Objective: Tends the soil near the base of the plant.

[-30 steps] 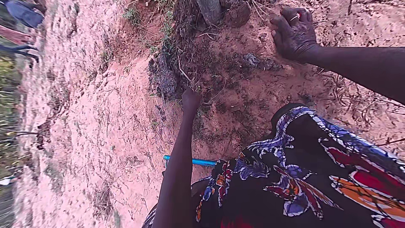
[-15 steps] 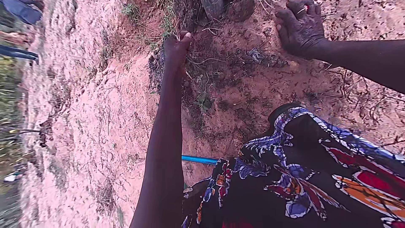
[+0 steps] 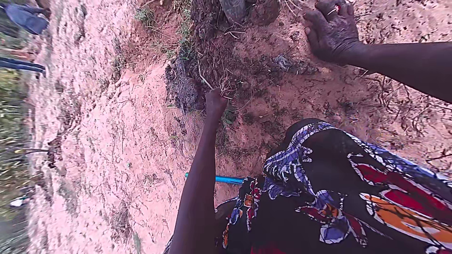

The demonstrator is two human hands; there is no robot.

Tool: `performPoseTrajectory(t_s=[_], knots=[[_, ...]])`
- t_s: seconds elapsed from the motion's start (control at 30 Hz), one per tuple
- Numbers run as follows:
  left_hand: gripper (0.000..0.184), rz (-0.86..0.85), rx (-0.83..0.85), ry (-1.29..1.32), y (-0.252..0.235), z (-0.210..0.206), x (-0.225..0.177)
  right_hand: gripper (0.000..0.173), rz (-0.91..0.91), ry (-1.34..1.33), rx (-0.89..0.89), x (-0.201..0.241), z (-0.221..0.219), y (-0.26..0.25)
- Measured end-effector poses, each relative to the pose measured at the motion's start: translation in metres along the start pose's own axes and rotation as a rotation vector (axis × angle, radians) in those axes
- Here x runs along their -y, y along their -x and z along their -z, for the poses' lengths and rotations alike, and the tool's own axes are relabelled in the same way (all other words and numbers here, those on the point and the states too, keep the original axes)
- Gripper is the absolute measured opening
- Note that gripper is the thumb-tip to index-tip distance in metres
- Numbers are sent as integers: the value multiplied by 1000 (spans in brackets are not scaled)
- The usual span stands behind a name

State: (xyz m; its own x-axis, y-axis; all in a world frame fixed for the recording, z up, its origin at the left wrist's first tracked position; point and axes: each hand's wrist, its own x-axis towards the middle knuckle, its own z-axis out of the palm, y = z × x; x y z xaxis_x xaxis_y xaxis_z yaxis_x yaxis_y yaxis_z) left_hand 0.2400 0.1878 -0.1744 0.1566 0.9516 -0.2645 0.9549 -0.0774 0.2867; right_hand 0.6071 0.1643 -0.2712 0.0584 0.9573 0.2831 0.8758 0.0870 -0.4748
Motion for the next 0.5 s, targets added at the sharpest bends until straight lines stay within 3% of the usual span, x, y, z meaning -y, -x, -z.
performPoseTrajectory(t_s=[0.2, 0.37, 0.5], knots=[[62, 206, 87, -183, -4, -21, -3, 52, -4, 7, 2, 0, 0, 0], [44, 204, 152, -427, -10, -16, -27, 52, 3, -1, 2, -4, -3, -1], [44, 174, 211, -451, -20, -7, -32, 53, -4, 4, 4, -2, -2, 0]])
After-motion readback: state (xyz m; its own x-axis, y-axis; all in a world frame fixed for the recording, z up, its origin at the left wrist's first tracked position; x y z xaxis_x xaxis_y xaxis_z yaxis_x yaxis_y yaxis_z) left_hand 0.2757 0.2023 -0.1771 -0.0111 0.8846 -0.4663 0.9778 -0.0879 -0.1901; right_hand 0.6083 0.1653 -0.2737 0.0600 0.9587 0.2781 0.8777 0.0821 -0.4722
